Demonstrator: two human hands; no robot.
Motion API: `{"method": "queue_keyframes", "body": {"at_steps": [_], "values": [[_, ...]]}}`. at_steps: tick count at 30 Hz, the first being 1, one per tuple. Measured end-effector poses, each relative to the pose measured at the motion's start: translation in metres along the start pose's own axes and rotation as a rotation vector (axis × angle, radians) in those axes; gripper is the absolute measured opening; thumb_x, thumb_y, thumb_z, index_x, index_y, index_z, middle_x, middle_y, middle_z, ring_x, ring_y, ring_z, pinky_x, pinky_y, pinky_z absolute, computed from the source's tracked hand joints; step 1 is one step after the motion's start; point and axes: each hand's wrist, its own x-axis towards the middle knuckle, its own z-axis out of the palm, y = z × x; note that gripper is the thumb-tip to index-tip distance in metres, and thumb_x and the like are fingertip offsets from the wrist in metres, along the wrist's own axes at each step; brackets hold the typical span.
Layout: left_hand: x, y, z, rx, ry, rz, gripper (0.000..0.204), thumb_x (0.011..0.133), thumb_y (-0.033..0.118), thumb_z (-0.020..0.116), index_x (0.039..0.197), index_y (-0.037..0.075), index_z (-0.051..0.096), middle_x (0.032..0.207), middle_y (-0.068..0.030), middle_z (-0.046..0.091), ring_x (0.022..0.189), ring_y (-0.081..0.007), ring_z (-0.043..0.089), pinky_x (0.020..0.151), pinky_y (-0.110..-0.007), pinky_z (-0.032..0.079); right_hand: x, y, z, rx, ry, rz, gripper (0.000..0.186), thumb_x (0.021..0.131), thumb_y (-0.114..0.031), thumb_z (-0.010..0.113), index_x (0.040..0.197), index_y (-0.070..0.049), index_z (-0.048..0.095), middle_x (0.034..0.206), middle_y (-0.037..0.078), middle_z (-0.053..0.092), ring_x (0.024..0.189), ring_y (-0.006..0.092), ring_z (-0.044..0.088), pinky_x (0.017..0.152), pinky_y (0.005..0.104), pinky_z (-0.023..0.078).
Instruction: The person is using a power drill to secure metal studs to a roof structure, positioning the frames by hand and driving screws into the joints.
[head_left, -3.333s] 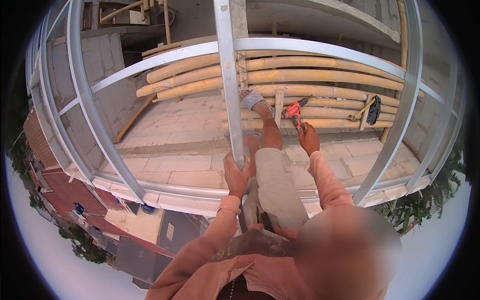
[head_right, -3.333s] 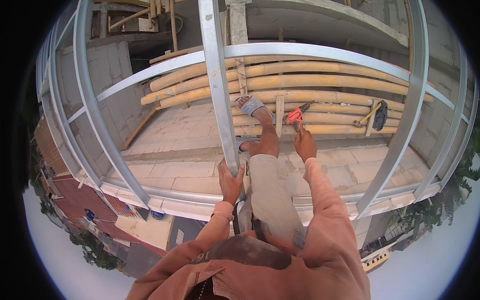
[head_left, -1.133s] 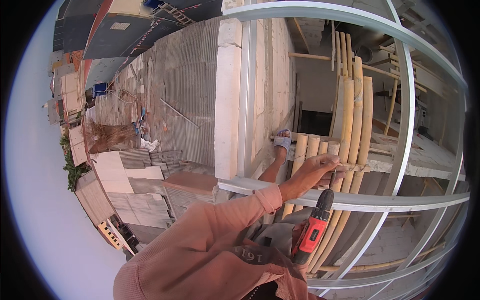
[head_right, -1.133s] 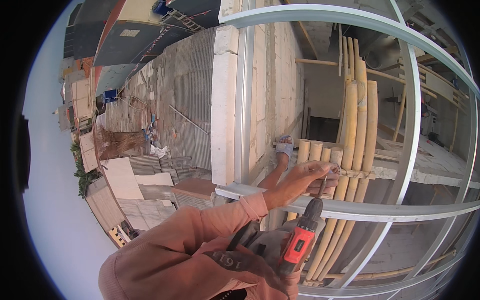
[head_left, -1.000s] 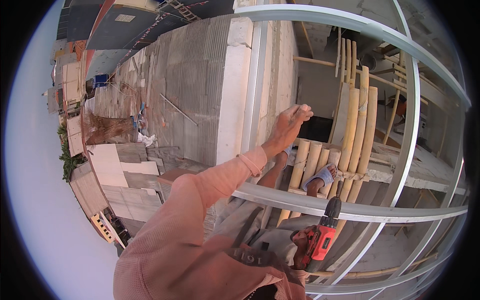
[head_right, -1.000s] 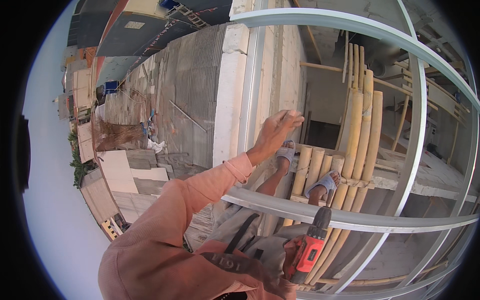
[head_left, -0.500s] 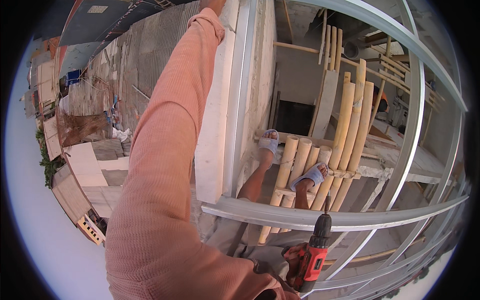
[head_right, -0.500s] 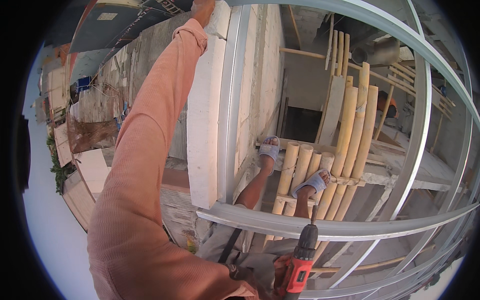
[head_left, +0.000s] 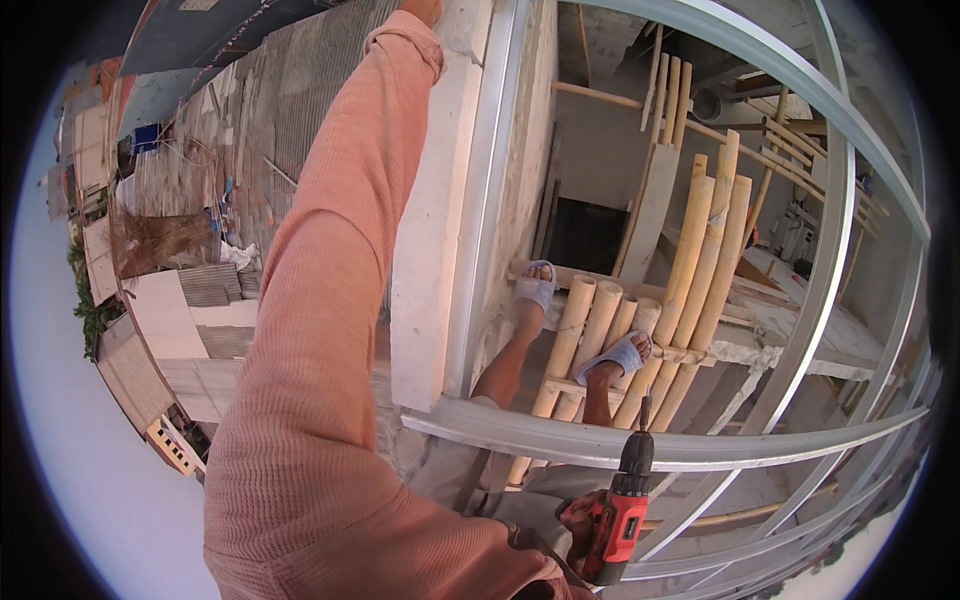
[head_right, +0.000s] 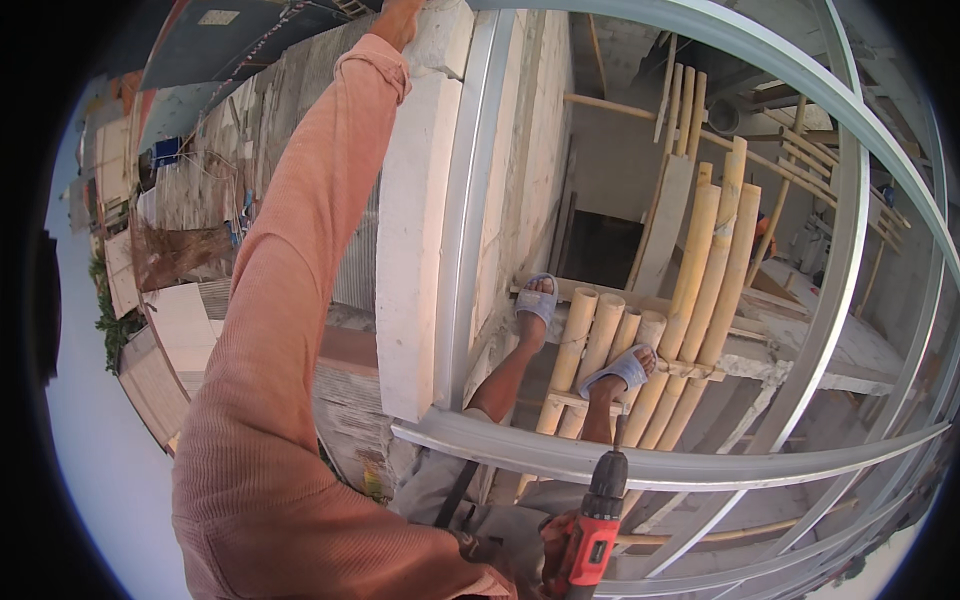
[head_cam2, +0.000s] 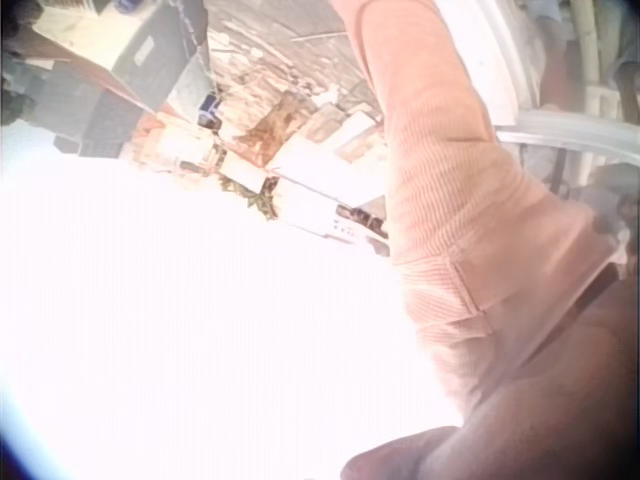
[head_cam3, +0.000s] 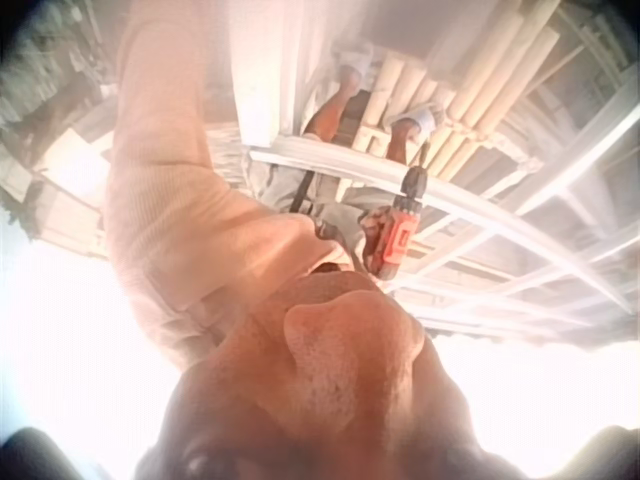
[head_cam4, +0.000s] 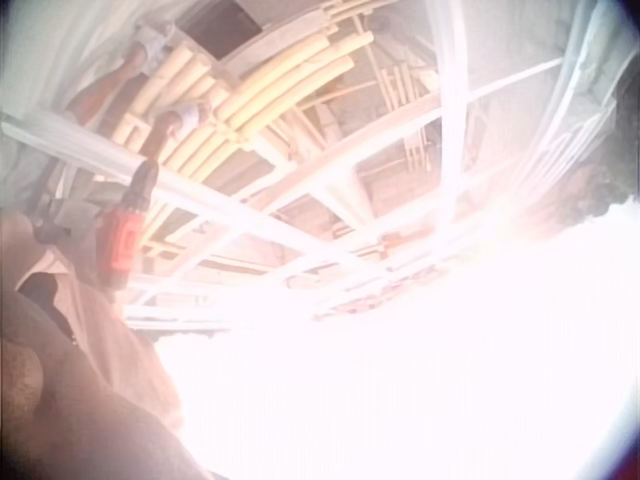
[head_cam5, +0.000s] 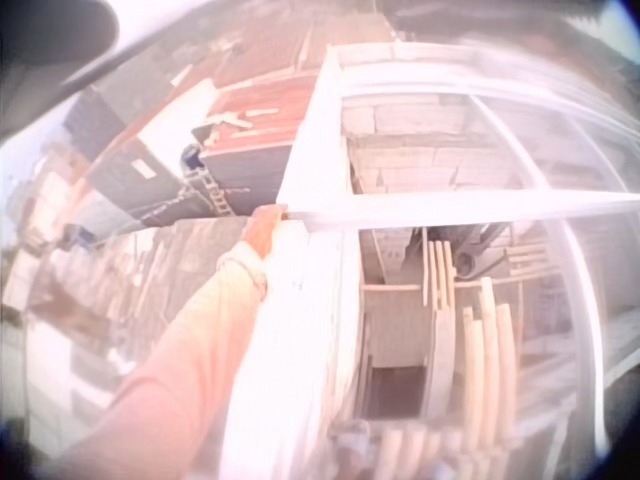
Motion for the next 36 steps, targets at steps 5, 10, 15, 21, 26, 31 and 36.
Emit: {"method": "queue_keyframes", "body": {"at_steps": [5, 10, 15, 21, 26, 31, 36], "values": [[0.002, -0.018, 0.002, 0.245, 0.007, 0.228, 0.035, 0.104, 0.022, 0.049, 0.129, 0.001, 0.063, 0.127, -0.0206, 0.066, 0.115, -0.0337, 0.062, 0.098, -0.042, 0.048, 0.004, -0.001, 0.0, -0.016, -0.008, 0.003, 0.034, 0.086, -0.025, 0.078, 0.107, -0.007, 0.059, 0.088, 0.003, 0.059, 0.072, 0.0121, 0.058, 0.062, 0.0276, 0.049], [0.0, -0.035, 0.0, 0.013, -0.015, 0.116, 0.038, 0.103, 0.02, 0.048, 0.135, 0.002, 0.059, 0.135, -0.0233, 0.061, 0.122, -0.0377, 0.058, 0.104, -0.043, 0.045, 0.006, -0.004, 0.005, -0.033, -0.031, 0.01, 0.035, 0.085, -0.026, 0.079, 0.106, -0.007, 0.059, 0.087, 0.003, 0.059, 0.071, 0.0122, 0.058, 0.061, 0.0276, 0.049], [0.004, -0.019, 0.003, 0.157, 0.053, -0.031, 0.045, 0.102, 0.029, 0.049, 0.137, 0.003, 0.057, 0.134, -0.0233, 0.061, 0.124, -0.0411, 0.056, 0.107, -0.047, 0.043, 0.008, -0.025, 0.02, -0.094, -0.074, -0.022, 0.036, 0.084, -0.028, 0.08, 0.105, -0.007, 0.06, 0.086, 0.003, 0.059, 0.07, 0.0122, 0.058, 0.06, 0.0276, 0.049], [0.023, 0.01, 0.065, 0.531, 0.092, -0.323, 0.054, 0.101, 0.04, 0.05, 0.141, 0.004, 0.056, 0.133, -0.0232, 0.061, 0.127, -0.0451, 0.054, 0.111, -0.051, 0.041, -0.004, -0.112, 0.084, -0.437, -0.235, -0.265, 0.037, 0.083, -0.029, 0.081, 0.103, -0.007, 0.061, 0.084, 0.003, 0.059, 0.069, 0.0123, 0.058, 0.059, 0.0276, 0.048], [0.023, -0.057, 0.035, 0.76, 0.226, -0.476, 0.048, 0.101, 0.034, 0.049, 0.143, 0.012, 0.057, 0.111, -0.0187, 0.068, 0.091, -0.0412, 0.065, 0.098, -0.056, 0.048, -0.004, -0.241, 0.244, -0.855, -0.298, -0.602, 0.018, 0.09, -0.009, 0.068, 0.106, -0.002, 0.066, 0.078, 0.003, 0.065, 0.064, 0.0101, 0.06, 0.057, 0.0267, 0.048], [0.012, -0.038, 0.06, 0.979, 0.202, -0.155, 0.044, 0.103, 0.032, 0.049, 0.143, 0.015, 0.056, 0.097, -0.0155, 0.07, 0.077, -0.0337, 0.069, 0.065, -0.051, 0.057, 0.036, -0.329, 0.403, -1.149, -0.466, -0.85, 0.021, 0.083, -0.007, 0.068, 0.102, -0.001, 0.068, 0.083, 0.002, 0.068, 0.062, 0.0084, 0.059, 0.056, 0.0257, 0.047], [0.018, 0.012, 0.067, 0.676, 0.199, -0.49, 0.039, 0.101, 0.037, 0.051, 0.082, 0.017, 0.079, 0.078, -0.0065, 0.074, 0.066, -0.0301, 0.073, 0.058, -0.05, 0.058, 0.093, -0.373, 0.518, -1.427, -0.502, -0.9, 0.026, 0.08, -0.023, 0.069, 0.095, -0.001, 0.067, 0.074, 0.006, 0.066, 0.057, 0.0126, 0.059, 0.054, 0.0299, 0.047]]}}
